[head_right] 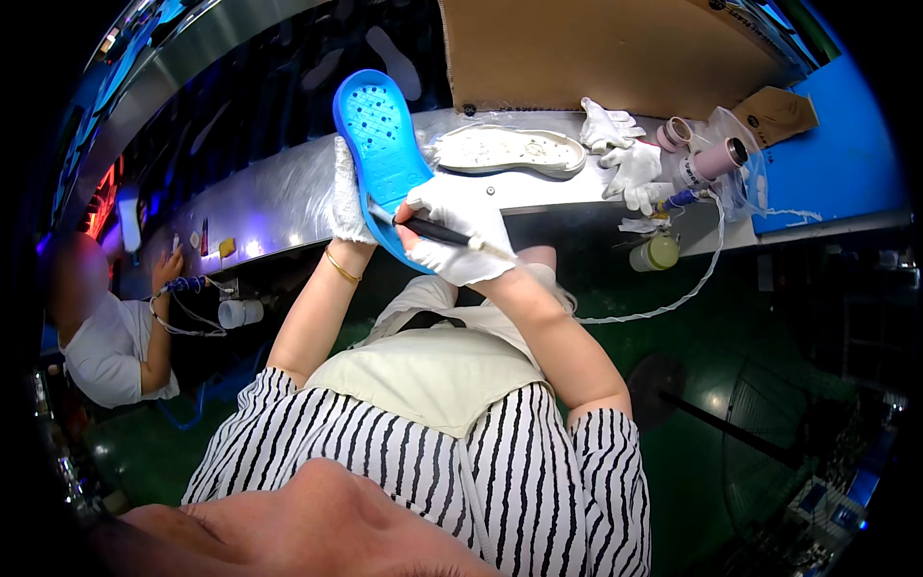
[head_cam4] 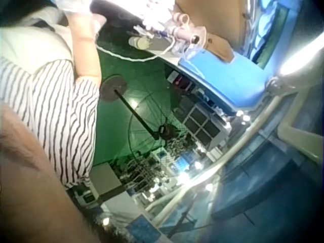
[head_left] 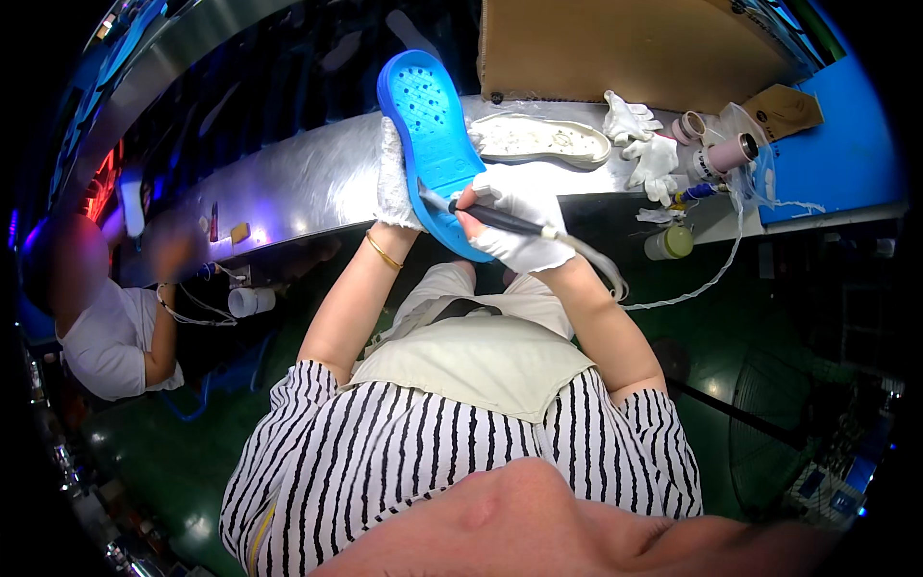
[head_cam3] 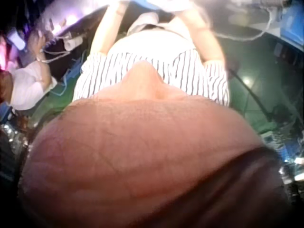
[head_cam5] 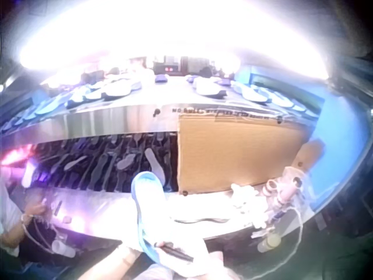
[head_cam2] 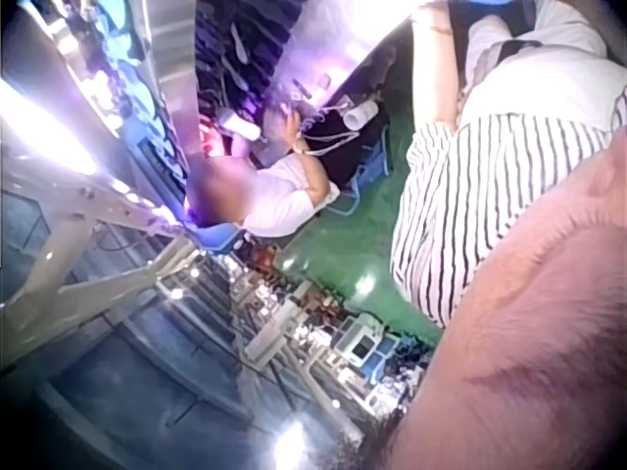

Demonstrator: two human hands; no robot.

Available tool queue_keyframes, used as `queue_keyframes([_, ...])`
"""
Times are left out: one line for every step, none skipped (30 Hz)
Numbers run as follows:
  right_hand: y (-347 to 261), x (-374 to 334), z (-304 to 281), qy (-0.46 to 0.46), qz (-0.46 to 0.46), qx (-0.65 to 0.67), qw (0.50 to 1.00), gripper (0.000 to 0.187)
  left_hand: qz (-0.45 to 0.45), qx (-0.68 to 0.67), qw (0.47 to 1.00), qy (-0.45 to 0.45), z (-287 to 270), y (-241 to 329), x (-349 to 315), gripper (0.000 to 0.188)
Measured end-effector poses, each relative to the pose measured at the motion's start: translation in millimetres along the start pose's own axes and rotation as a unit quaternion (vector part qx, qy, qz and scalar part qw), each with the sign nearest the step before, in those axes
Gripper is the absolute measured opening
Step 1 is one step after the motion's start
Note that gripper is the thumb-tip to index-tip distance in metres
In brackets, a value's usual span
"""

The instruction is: The person applies a liquid substance to the undersides of shoe soles using a brush, alternating between different sole components and reaching for new ones from an overhead conveyor.

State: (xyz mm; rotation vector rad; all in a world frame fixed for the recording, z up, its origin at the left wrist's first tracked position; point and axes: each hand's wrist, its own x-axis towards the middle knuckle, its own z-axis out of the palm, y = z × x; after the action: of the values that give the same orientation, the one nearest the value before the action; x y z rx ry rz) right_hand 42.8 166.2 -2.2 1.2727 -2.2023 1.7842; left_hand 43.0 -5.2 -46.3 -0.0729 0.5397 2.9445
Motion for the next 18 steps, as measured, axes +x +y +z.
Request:
queue_keyframes([-1,-2,-2,-0.01,0.058,0.017,0.998,0.015,0.012,0.016,1.0,0.01,-1,2,-1,0.078])
queue_keyframes([-1,-4,-3,-0.021,0.116,0.035,0.992,0.014,0.025,0.031,0.999,0.02,-2,3,-2,0.077])
queue_keyframes([3,-6,-1,0.02,0.119,0.043,0.992,0.014,0.033,0.04,0.998,0.024,-5,3,3,0.078])
queue_keyframes([5,-5,-2,0.026,0.071,0.02,0.997,0.014,0.035,0.035,0.999,0.02,-3,4,5,0.077])
queue_keyframes([6,-5,-3,0.03,0.023,-0.003,0.999,0.014,0.037,0.031,0.999,0.016,2,6,6,0.077])
queue_keyframes([6,-5,-3,0.035,-0.026,-0.025,0.999,0.014,0.04,0.027,0.999,0.011,5,7,7,0.076])
queue_keyframes([4,-4,-1,0.017,-0.032,-0.023,0.999,0.013,0.03,0.029,0.999,-0.01,-1,10,10,0.076])
queue_keyframes([-1,-5,0,0.001,-0.002,0.019,1.0,0.013,0.026,0.039,0.999,-0.014,-6,13,11,0.076])
queue_keyframes([0,-7,-1,-0.011,0.034,0.047,0.998,0.013,0.021,0.05,0.998,-0.017,-9,16,13,0.077])
queue_keyframes([-1,-8,-3,-0.025,0.071,0.074,0.994,0.013,0.016,0.059,0.998,-0.02,-6,17,13,0.077])
queue_keyframes([-4,-8,-3,-0.019,0.204,0.192,0.96,0.011,0.023,0.066,0.998,-0.005,3,14,9,0.083])
queue_keyframes([-7,-1,-16,-0.032,0.18,0.091,0.979,0.009,0.028,0.021,0.999,-0.038,5,10,6,0.084])
queue_keyframes([0,1,-20,0.009,0.167,0.085,0.982,0.008,0.031,-0.026,0.996,-0.074,9,5,5,0.086])
queue_keyframes([9,2,-24,0.054,0.154,0.077,0.984,0.008,0.031,-0.073,0.991,-0.111,16,0,4,0.088])
queue_keyframes([18,4,-33,0.044,0.146,0.061,0.986,0.008,0.023,-0.056,0.992,-0.109,27,-5,-2,0.092])
queue_keyframes([13,7,-37,0.059,0.157,0.117,0.979,0.009,0.049,-0.041,0.994,-0.085,34,-12,-8,0.093])
queue_keyframes([11,8,-40,0.07,0.17,0.146,0.972,0.009,0.038,-0.054,0.993,-0.094,34,-16,-12,0.093])
queue_keyframes([8,8,-43,0.081,0.182,0.175,0.964,0.01,0.028,-0.067,0.992,-0.102,33,-19,-14,0.092])
